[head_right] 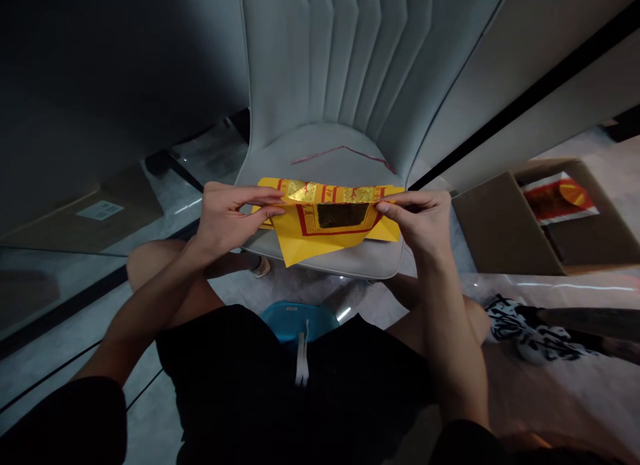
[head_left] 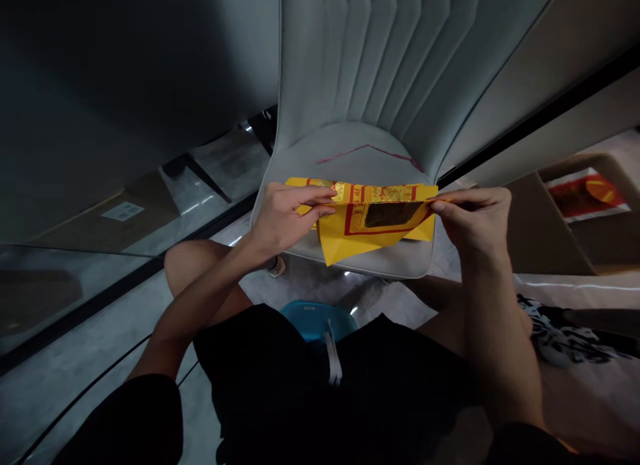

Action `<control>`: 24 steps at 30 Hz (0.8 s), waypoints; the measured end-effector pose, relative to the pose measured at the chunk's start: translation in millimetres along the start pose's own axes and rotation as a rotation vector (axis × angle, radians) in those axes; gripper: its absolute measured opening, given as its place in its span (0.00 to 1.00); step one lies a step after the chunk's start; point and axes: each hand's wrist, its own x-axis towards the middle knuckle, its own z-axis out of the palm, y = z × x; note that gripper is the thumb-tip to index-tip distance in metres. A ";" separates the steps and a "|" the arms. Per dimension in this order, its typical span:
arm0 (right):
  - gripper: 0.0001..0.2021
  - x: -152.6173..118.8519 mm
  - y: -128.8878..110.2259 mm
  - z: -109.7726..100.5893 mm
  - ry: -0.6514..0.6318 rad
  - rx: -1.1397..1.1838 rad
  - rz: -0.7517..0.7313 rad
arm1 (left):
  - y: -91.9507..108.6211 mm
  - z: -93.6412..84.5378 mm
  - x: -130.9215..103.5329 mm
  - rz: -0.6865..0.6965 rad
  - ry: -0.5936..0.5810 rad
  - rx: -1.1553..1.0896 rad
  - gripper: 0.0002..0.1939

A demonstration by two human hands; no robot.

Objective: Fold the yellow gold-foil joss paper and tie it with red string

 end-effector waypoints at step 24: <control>0.16 0.7 -3.5 5.2 0.047 -0.013 -0.041 | -1.1 2.7 2.7 0.105 0.054 0.051 0.12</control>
